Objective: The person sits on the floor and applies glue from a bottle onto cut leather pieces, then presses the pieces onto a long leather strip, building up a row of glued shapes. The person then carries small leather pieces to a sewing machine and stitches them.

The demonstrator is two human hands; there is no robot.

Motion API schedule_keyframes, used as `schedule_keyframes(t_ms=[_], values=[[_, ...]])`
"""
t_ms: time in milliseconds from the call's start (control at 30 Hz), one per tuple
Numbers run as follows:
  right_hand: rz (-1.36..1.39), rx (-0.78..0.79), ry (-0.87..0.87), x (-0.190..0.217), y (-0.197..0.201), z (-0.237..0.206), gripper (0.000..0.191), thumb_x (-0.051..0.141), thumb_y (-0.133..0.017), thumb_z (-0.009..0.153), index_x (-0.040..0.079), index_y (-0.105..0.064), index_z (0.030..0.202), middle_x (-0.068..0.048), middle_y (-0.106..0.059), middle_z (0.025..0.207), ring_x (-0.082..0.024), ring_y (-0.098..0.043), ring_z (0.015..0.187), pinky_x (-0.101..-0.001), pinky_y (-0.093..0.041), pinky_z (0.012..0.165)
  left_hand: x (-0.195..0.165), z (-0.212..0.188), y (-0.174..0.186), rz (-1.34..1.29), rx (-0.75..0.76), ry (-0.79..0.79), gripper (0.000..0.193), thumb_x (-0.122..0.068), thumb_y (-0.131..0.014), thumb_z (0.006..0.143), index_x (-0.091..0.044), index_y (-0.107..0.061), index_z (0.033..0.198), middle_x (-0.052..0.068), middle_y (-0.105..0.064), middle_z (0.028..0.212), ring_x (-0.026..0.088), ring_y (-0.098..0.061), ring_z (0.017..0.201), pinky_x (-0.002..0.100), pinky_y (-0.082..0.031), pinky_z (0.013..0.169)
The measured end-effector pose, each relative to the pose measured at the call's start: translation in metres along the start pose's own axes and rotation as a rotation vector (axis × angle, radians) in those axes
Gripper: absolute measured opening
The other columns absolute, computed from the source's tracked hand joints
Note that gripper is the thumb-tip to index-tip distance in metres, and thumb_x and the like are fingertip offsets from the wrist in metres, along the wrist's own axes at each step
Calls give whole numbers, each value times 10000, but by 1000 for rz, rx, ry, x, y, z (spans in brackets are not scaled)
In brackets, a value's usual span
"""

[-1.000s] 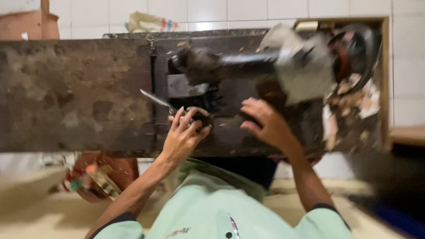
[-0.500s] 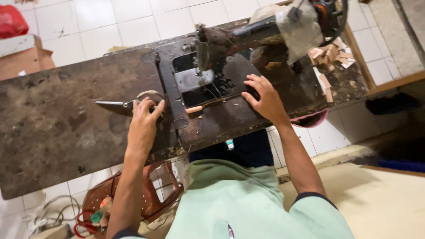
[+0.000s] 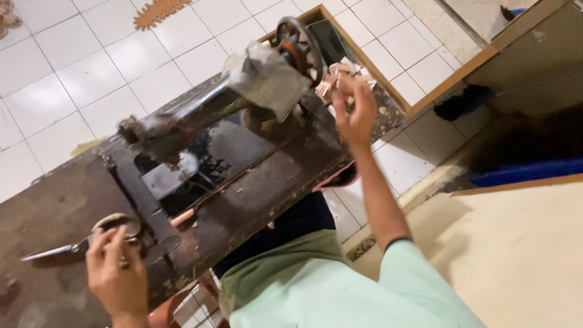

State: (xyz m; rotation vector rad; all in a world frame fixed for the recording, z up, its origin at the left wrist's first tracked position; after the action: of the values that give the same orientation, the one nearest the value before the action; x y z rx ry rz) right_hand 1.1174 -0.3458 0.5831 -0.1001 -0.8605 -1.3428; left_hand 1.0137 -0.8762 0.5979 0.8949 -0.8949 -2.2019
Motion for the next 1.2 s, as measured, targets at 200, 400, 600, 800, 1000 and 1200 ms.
schedule_keyframes(t_ms=[200, 400, 600, 800, 1000, 1200], values=[[-432, 678, 409, -106, -43, 76, 683, 612, -483, 1024, 153, -527, 1527, -188, -460, 1571, -458, -337, 1451, -666, -233, 1157, -87, 4, -64, -140, -9, 16, 290, 72, -648, 939, -89, -737, 1163, 128, -654, 1281, 330, -623, 1332, 432, -567, 1024], [-286, 745, 465, -123, -55, 56, 546, 586, -548, 1023, 132, -626, 1315, -180, -597, 1357, -365, -502, 1366, -633, -319, 1204, -109, 10, -88, -137, 28, 108, 294, 74, -642, 888, -82, -743, 1116, 129, -670, 1275, 309, -641, 1277, 414, -575, 983], [-278, 674, 470, -107, -44, 56, 409, 456, -733, 929, 49, -719, 889, -115, -680, 852, -284, -637, 800, -468, -517, 768, -106, 10, -92, -189, 60, 322, 268, 79, -636, 925, -75, -758, 1108, 140, -678, 1298, 289, -694, 1122, 370, -569, 778], [-6, 345, 436, -105, -37, 66, 281, 281, -672, 994, 41, -679, 849, -141, -672, 775, -228, -657, 667, -341, -548, 620, -87, 0, -86, -128, -94, 201, 267, 79, -670, 953, -78, -748, 1155, 127, -659, 1316, 300, -652, 1267, 404, -564, 998], [442, 95, -265, -134, -31, 102, 330, 360, -511, 1017, 128, -597, 799, 4, -559, 660, -117, -562, 552, -282, -394, 383, -12, -5, -64, 199, -52, 235, 388, -155, -735, 1037, -100, -650, 1411, 234, -479, 1512, 453, -407, 1500, 573, -317, 1255], [1029, -14, -480, -118, -9, 123, 326, 358, -557, 1060, 144, -533, 815, -6, -493, 703, -108, -442, 531, -266, -356, 447, 50, -17, -52, 227, 39, 288, 408, -344, -722, 1088, -154, -654, 1443, 259, -460, 1566, 519, -365, 1523, 635, -259, 1275]])
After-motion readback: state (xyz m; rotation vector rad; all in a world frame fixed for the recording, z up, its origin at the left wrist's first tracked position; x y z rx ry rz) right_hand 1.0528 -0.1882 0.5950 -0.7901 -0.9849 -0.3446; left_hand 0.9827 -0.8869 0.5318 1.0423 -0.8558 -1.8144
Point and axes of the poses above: each hand's wrist, its own z-axis towards the middle knuckle, its own y-axis out of the back of the hand, x = y × z, the point moved 2 cm from there along z, towards the middle knuckle
